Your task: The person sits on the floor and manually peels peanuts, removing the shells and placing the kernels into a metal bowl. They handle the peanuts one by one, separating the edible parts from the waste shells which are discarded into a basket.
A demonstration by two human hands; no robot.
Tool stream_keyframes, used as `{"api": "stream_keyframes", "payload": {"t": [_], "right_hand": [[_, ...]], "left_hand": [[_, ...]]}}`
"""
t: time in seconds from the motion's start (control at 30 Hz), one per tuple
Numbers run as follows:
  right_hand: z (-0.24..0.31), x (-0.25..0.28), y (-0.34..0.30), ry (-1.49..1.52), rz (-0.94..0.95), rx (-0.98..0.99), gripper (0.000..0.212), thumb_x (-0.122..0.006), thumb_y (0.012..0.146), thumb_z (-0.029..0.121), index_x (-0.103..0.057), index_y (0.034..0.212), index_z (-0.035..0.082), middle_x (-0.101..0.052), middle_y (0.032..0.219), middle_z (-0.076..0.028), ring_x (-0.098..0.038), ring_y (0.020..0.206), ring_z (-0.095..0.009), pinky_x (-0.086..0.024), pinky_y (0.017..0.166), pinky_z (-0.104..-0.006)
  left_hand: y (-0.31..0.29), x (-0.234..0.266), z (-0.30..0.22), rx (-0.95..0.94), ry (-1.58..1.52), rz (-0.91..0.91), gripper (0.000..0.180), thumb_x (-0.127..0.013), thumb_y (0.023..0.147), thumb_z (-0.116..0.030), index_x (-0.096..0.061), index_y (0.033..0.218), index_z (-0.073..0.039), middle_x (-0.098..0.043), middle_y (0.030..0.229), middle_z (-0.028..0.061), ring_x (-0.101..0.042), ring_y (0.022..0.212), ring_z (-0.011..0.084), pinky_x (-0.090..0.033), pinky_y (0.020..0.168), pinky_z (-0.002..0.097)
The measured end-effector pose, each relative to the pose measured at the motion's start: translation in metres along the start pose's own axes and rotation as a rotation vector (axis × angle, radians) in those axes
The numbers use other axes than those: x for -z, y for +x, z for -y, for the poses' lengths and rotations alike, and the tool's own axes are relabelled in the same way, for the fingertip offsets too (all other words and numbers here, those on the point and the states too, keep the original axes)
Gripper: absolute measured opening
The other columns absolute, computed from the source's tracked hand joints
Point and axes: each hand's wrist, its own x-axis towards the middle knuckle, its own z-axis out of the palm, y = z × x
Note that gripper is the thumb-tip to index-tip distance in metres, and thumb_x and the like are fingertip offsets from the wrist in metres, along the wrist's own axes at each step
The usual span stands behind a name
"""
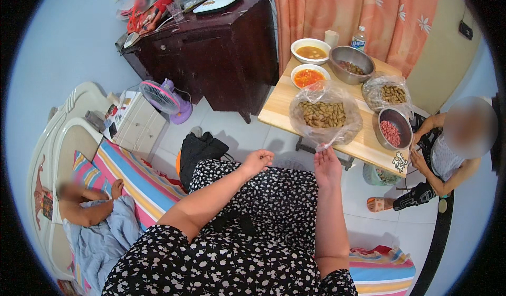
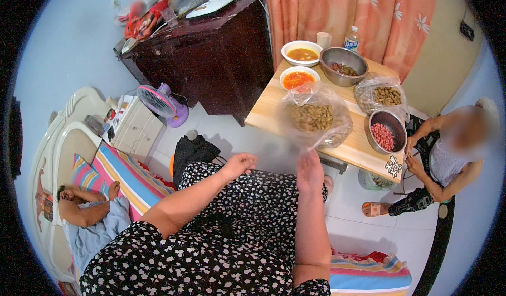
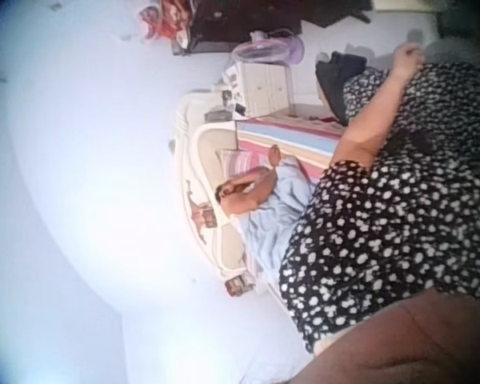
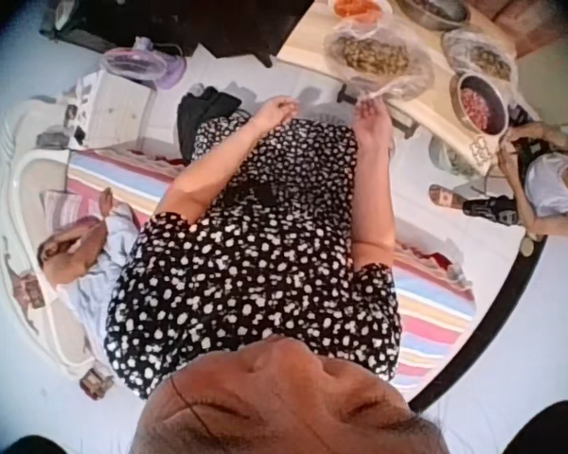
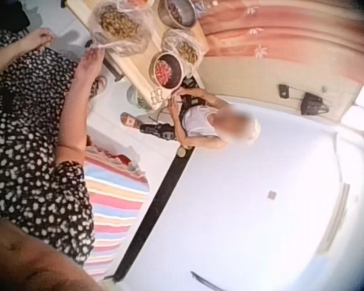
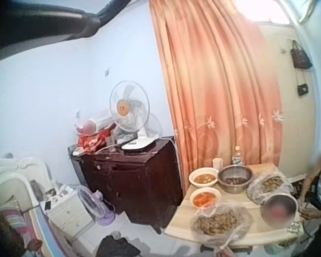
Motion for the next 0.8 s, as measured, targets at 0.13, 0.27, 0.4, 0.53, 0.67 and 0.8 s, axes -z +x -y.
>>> {"api": "stream_keyframes", "payload": {"t": [0.13,0.27,0.4,0.53,0.67,0.8], "right_hand": [[0.001,0.002,0.002,0.007,-0.033,-0.003,0.028,-0.05,0.088,0.016,-0.05,0.113,0.005,-0.053,0.103,-0.002,-0.05,0.09,-0.013,-0.043,0.076,-0.025],[-0.001,0.002,0.002,-0.056,0.015,-0.009,0.046,-0.049,0.086,0.014,-0.036,0.129,0.006,-0.045,0.123,-0.004,-0.045,0.106,-0.017,-0.037,0.09,-0.0299],[-0.004,0.004,-0.002,-0.055,0.004,-0.022,0.044,-0.048,0.087,0.015,-0.037,0.128,0.005,-0.047,0.119,-0.004,-0.046,0.105,-0.017,-0.037,0.09,-0.0301],[-0.004,0.014,-0.002,-0.061,0.032,-0.028,0.04,-0.048,0.087,0.017,-0.041,0.125,0.005,-0.052,0.112,-0.003,-0.05,0.1,-0.016,-0.041,0.085,-0.0279],[-0.001,0.011,-0.008,-0.053,0.006,-0.04,0.039,-0.049,0.088,0.018,-0.042,0.124,0.005,-0.052,0.109,-0.002,-0.051,0.096,-0.014,-0.043,0.081,-0.0263],[0.001,0.014,-0.012,-0.05,0.012,-0.048,0.039,-0.048,0.088,0.018,-0.042,0.124,0.006,-0.052,0.11,-0.002,-0.051,0.096,-0.014,-0.043,0.08,-0.0259]], "left_hand": [[-0.009,-0.002,-0.008,-0.031,-0.012,-0.029,0.02,-0.046,0.089,-0.01,-0.055,0.103,0.002,-0.058,0.095,0.0069,-0.057,0.082,0.0133,-0.048,0.066,0.0229],[-0.015,0.006,-0.007,-0.056,-0.045,-0.045,0.019,-0.047,0.089,-0.011,-0.055,0.101,0.001,-0.058,0.093,0.0067,-0.057,0.081,0.0128,-0.048,0.066,0.0229],[-0.022,0.009,-0.003,-0.019,-0.025,-0.078,0.02,-0.048,0.088,-0.011,-0.055,0.102,0.002,-0.058,0.091,0.007,-0.057,0.08,0.0126,-0.049,0.066,0.023],[-0.023,0.007,0.007,-0.046,-0.079,-0.063,0.021,-0.048,0.088,-0.01,-0.055,0.103,0.002,-0.058,0.091,0.0068,-0.057,0.08,0.0133,-0.049,0.066,0.023],[-0.025,0.002,0.01,-0.038,-0.067,-0.071,0.02,-0.047,0.088,-0.008,-0.055,0.103,0.002,-0.058,0.091,0.006,-0.056,0.077,0.013,-0.048,0.065,0.0225],[-0.025,0.004,0.009,-0.04,-0.082,-0.073,0.02,-0.047,0.088,-0.009,-0.055,0.104,0.001,-0.059,0.093,0.0052,-0.057,0.08,0.0126,-0.048,0.065,0.0214]]}}
